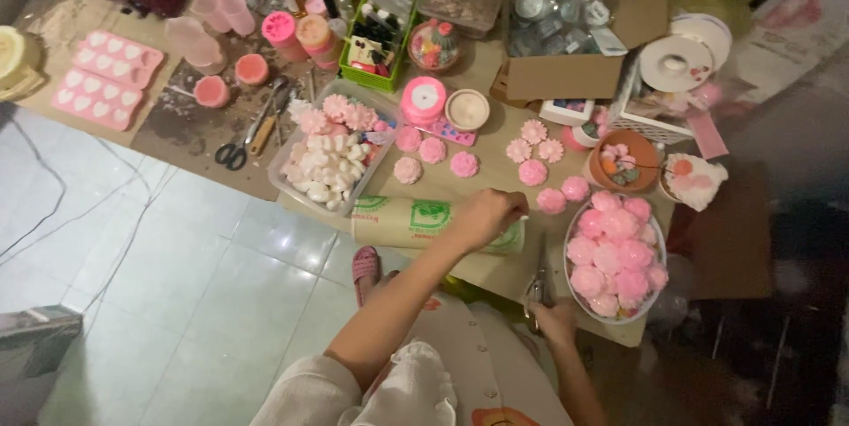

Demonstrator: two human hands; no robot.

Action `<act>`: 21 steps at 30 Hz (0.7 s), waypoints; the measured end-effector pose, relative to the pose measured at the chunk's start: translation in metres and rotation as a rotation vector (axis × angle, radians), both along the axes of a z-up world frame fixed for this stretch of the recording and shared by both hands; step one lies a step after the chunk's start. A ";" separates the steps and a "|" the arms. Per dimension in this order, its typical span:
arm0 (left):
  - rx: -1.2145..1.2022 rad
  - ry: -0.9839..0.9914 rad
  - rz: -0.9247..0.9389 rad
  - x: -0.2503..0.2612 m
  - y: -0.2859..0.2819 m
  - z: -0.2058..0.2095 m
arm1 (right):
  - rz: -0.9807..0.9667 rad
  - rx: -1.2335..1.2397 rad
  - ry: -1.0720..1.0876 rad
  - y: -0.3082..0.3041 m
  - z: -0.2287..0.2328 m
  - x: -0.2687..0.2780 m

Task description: Making decorative candles in the shape of flowers and hearts, including melting wax and packaging.

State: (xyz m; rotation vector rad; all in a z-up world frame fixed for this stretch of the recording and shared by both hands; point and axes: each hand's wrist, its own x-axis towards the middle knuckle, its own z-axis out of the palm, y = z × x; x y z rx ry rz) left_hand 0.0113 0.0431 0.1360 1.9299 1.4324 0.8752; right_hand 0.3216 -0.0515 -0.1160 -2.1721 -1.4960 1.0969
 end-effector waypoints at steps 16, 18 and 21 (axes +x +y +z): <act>-0.031 -0.095 -0.122 -0.017 0.023 0.005 | 0.841 0.428 -0.617 0.085 0.230 -0.052; -0.022 -0.095 -0.126 -0.019 0.026 0.001 | 0.883 0.420 -0.598 0.091 0.230 -0.063; -0.038 -0.115 -0.119 -0.019 0.023 0.002 | 0.943 0.450 -0.527 0.091 0.222 -0.069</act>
